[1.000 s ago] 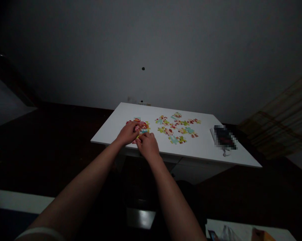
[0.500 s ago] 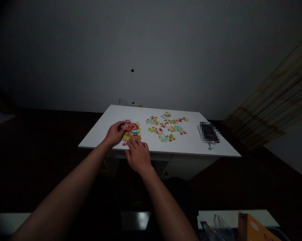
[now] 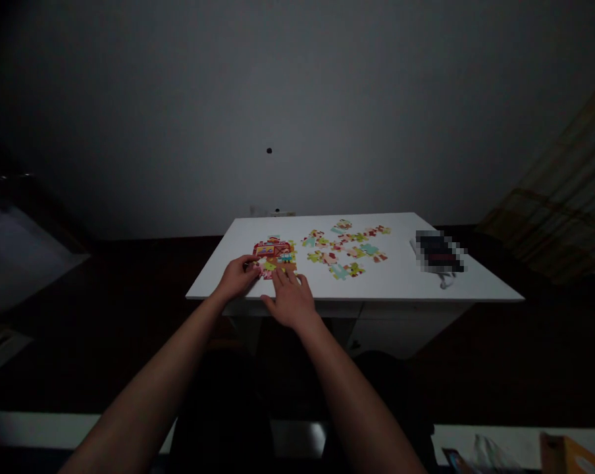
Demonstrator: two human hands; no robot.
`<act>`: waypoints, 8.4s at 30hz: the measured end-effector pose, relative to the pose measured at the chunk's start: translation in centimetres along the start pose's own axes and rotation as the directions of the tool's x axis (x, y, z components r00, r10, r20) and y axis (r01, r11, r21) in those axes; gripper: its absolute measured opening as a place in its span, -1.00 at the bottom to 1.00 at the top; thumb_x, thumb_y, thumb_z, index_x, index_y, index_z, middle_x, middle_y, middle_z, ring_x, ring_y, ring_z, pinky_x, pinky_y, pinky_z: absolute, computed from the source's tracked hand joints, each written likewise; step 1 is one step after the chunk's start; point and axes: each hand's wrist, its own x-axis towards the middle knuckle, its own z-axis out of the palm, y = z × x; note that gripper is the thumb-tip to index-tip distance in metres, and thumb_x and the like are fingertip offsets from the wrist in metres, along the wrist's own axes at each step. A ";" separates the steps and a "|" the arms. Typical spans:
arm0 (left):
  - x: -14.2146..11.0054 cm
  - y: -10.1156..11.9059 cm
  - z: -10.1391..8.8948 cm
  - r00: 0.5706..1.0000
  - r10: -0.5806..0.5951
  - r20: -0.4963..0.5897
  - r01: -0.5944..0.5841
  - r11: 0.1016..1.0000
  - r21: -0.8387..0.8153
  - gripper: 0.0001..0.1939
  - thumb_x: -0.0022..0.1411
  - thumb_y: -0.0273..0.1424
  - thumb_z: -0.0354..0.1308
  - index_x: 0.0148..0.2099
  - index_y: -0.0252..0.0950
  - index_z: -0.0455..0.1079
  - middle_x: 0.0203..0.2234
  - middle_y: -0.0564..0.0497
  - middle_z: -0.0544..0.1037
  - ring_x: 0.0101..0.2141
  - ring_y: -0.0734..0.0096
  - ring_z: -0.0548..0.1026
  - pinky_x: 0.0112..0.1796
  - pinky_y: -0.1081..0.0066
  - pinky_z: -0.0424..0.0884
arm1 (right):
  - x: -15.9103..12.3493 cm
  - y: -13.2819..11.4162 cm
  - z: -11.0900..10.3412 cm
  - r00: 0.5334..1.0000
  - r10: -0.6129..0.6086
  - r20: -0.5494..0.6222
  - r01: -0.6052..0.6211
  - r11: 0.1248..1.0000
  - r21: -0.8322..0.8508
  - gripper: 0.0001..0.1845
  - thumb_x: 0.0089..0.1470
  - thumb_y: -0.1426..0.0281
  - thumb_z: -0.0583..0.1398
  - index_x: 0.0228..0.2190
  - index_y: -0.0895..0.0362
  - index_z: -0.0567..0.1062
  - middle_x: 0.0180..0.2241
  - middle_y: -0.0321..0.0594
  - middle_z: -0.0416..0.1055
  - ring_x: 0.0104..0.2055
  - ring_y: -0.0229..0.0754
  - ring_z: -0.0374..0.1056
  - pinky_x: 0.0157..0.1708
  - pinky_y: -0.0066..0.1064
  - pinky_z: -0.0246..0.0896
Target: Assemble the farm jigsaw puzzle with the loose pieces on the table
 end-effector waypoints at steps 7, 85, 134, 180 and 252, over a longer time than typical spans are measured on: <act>-0.7 -0.7 0.0 0.999 -0.036 0.009 0.033 0.974 0.223 -0.70 0.31 -0.25 0.38 0.02 -0.24 0.72 -0.09 -0.16 0.73 -0.11 0.13 0.65 -0.01 0.23 0.52 | -0.2 -0.1 0.1 1.000 0.000 -0.010 0.000 1.000 0.000 -0.16 0.52 -0.07 0.00 0.55 0.18 0.22 0.61 0.06 0.01 0.65 0.22 -0.09 0.50 0.18 -0.07; -0.7 -0.9 0.8 0.995 0.071 0.072 -0.099 0.820 0.563 -0.32 0.49 -0.20 0.01 0.49 -0.49 0.31 0.45 -0.46 0.39 0.43 -0.27 0.38 0.41 -0.09 0.32 | -0.6 -0.1 -0.1 0.996 0.014 -0.094 -0.009 0.998 0.058 -0.22 0.50 -0.10 0.08 0.49 0.10 0.30 0.57 -0.01 0.17 0.64 0.15 -0.03 0.54 0.16 -0.05; -1.2 0.7 0.2 0.989 0.050 0.138 -0.125 0.785 0.606 -0.45 0.53 -0.22 0.00 0.36 -0.39 0.51 0.37 -0.35 0.51 0.37 -0.13 0.46 0.39 -0.01 0.35 | -10.2 12.5 3.7 0.787 0.164 -0.595 -0.174 0.984 0.042 -0.43 0.37 0.39 0.17 0.36 0.06 0.49 0.35 0.02 0.49 0.45 0.21 0.28 0.44 0.21 0.08; -1.5 -0.6 0.2 0.992 0.089 0.085 -0.121 0.823 0.555 -0.41 0.51 -0.08 -0.08 0.22 -0.28 0.63 0.28 -0.24 0.61 0.29 -0.09 0.53 0.31 -0.02 0.46 | -10.5 11.8 3.7 0.802 0.198 -0.563 -0.213 0.976 0.040 -0.26 0.30 0.46 0.17 0.46 0.03 0.37 0.43 -0.02 0.40 0.49 0.19 0.24 0.45 0.22 0.08; -2.0 -0.8 -0.4 0.998 0.020 0.053 -0.040 0.914 0.404 -0.32 0.49 0.05 -0.09 0.23 -0.32 0.60 0.19 -0.29 0.67 0.22 -0.19 0.58 0.26 -0.18 0.49 | -1.3 28.7 -5.6 0.841 0.442 -0.312 -0.461 0.887 0.013 -0.37 0.31 0.21 0.22 0.32 0.20 0.52 0.27 0.21 0.53 0.31 0.37 0.39 0.30 0.21 0.30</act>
